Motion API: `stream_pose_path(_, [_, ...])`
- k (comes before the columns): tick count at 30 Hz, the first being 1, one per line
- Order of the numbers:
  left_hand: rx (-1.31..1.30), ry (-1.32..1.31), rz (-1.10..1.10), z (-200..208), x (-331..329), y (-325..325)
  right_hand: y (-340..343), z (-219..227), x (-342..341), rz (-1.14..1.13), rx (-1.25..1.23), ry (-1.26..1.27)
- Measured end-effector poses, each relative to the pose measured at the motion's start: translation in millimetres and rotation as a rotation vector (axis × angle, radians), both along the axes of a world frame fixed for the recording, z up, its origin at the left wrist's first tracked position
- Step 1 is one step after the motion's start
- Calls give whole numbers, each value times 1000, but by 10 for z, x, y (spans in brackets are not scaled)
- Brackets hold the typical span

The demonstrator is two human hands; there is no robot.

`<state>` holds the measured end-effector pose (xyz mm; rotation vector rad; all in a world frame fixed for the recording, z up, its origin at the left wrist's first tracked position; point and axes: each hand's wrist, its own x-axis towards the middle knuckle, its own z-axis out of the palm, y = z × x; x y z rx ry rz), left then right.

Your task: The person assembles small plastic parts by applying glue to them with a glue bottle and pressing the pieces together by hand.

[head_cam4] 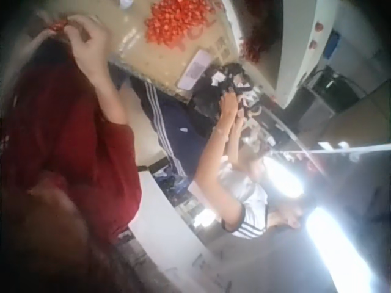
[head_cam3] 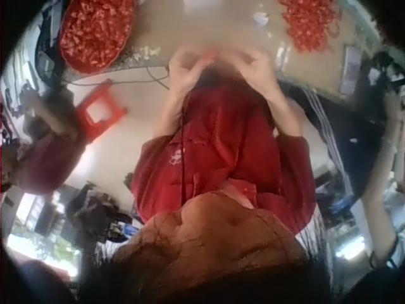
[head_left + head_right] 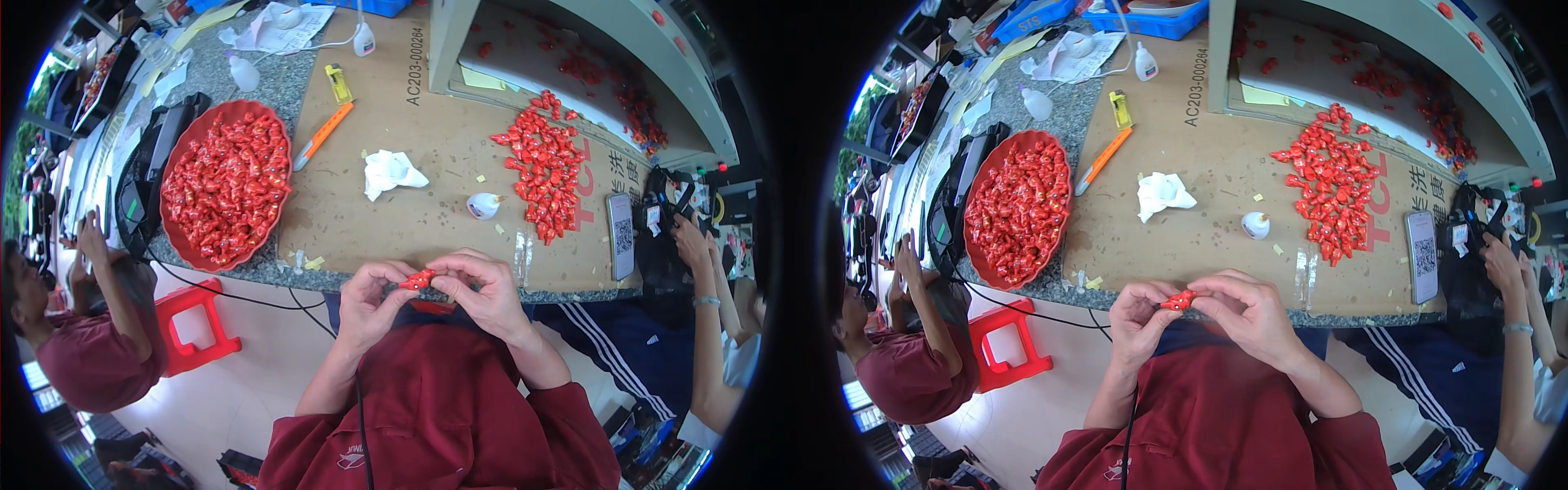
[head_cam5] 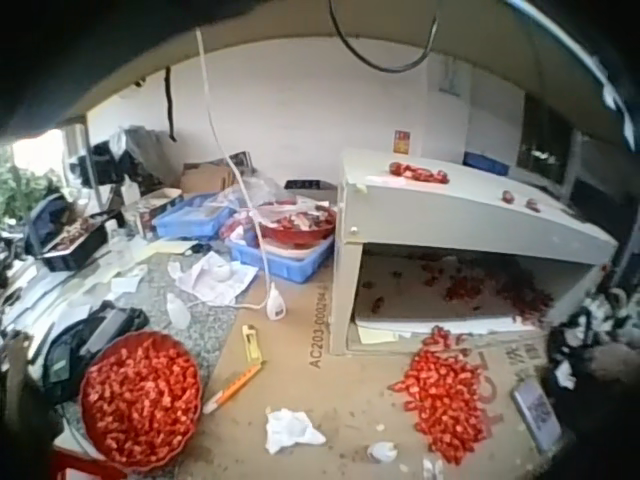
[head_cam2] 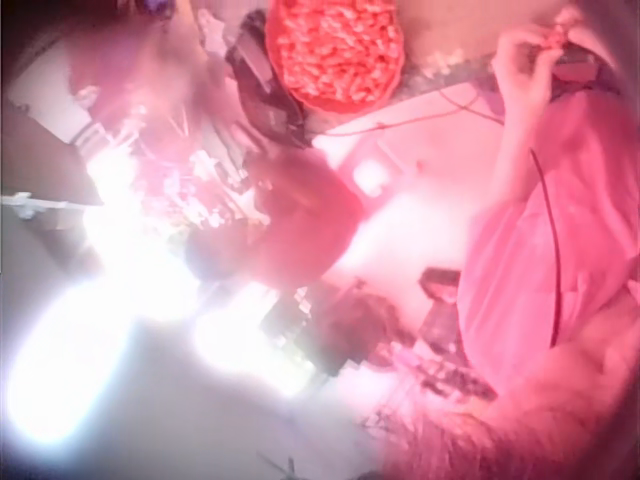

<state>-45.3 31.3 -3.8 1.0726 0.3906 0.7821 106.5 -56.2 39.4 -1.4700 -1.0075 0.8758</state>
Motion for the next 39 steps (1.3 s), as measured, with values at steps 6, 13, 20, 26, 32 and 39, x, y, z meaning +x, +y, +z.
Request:
stream_pose_path(6, [118,110,-68,1,127,-48,-203,-1,32,-124,-43,-8])
stream_pose_path(13, [90,188,-142,52,274,-127,-363,-49,129,-180,17,-40])
stream_pose_path(20, [52,190,-194,55,343,-139,-420,-51,192,-203,11,-5])
stream_pose_path(26, [22,201,-203,56,347,-144,-420,-73,203,-199,-22,21])
stream_pose_path(32, [8,199,-202,62,343,-160,-425,-66,194,-206,-35,28])
stream_pose_path(39, [-54,241,-227,82,323,-123,-401,-107,164,-213,-72,127])
